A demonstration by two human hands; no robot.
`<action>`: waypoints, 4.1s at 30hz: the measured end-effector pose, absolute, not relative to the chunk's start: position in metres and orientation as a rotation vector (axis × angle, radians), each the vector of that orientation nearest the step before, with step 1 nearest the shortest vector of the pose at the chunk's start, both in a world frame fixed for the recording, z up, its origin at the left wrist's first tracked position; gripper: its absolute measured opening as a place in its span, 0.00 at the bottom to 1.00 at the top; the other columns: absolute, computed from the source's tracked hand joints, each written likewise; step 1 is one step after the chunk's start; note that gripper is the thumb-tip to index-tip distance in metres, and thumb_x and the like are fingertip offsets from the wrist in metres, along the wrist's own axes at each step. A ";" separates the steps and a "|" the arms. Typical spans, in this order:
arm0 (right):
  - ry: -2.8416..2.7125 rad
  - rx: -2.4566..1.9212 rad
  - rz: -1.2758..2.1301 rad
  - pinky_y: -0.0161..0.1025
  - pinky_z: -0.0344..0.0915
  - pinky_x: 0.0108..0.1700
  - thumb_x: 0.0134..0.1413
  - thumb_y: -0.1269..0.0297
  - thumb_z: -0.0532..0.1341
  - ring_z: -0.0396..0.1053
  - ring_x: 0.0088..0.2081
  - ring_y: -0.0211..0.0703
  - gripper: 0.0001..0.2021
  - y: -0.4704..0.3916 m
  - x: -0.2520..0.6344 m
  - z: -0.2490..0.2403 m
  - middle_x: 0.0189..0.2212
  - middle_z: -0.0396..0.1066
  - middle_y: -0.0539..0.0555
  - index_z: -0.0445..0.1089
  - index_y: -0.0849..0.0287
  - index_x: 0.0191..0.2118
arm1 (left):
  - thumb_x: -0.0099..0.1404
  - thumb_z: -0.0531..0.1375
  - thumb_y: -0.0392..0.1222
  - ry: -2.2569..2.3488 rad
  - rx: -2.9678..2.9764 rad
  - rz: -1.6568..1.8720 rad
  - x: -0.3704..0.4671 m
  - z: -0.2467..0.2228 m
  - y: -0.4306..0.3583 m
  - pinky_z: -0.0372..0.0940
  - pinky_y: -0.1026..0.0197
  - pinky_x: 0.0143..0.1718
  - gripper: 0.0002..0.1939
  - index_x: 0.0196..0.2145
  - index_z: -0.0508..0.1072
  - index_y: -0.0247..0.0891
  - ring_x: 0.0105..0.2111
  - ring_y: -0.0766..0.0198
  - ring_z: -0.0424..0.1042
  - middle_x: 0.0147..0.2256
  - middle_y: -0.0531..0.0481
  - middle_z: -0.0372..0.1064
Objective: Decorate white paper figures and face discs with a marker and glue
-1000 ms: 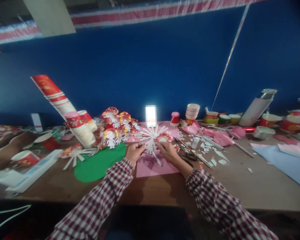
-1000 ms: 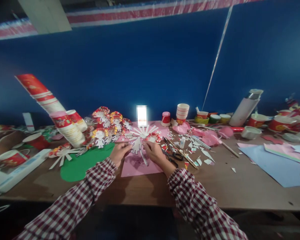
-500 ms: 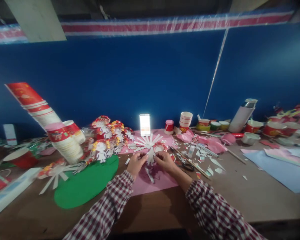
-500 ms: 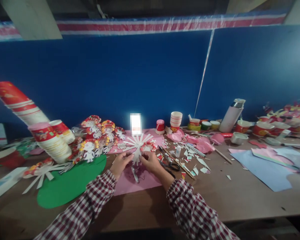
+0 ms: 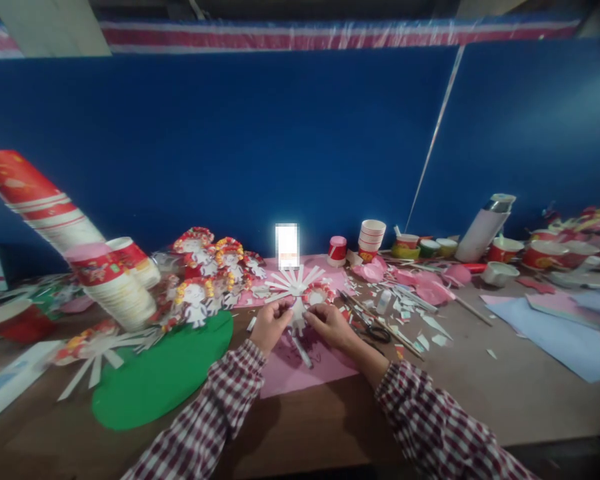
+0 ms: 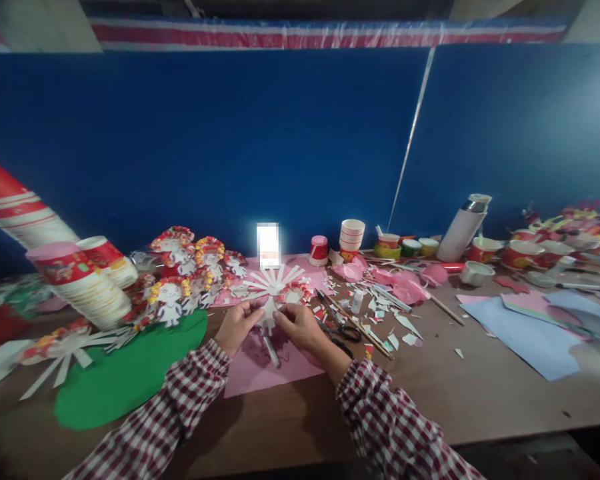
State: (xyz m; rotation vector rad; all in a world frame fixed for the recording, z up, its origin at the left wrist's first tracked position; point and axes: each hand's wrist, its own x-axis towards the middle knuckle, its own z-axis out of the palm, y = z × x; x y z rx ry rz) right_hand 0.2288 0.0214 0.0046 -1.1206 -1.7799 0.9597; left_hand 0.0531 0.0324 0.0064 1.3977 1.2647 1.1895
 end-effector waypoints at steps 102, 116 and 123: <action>-1.692 -1.435 0.763 0.31 0.54 0.25 0.53 0.63 0.55 0.56 0.22 0.35 0.06 0.000 0.230 -0.003 0.19 0.60 0.46 0.62 0.58 0.29 | 0.63 0.54 0.35 1.328 2.763 0.577 0.054 -0.006 -0.032 0.62 0.49 0.46 0.09 0.40 0.71 0.37 0.41 0.55 0.68 0.42 0.44 0.71; -1.722 -1.396 0.727 0.32 0.55 0.27 0.56 0.64 0.55 0.58 0.25 0.36 0.06 0.001 0.232 -0.007 0.21 0.62 0.47 0.64 0.58 0.30 | 0.63 0.55 0.34 1.373 2.751 0.536 0.055 -0.004 -0.034 0.63 0.47 0.47 0.08 0.39 0.71 0.34 0.41 0.54 0.68 0.40 0.44 0.70; -1.713 -1.415 0.717 0.32 0.54 0.27 0.54 0.64 0.56 0.58 0.24 0.36 0.05 0.001 0.231 -0.006 0.19 0.61 0.47 0.63 0.58 0.29 | 0.63 0.56 0.33 1.368 2.757 0.526 0.057 -0.002 -0.035 0.60 0.45 0.51 0.08 0.40 0.72 0.35 0.41 0.56 0.68 0.38 0.47 0.70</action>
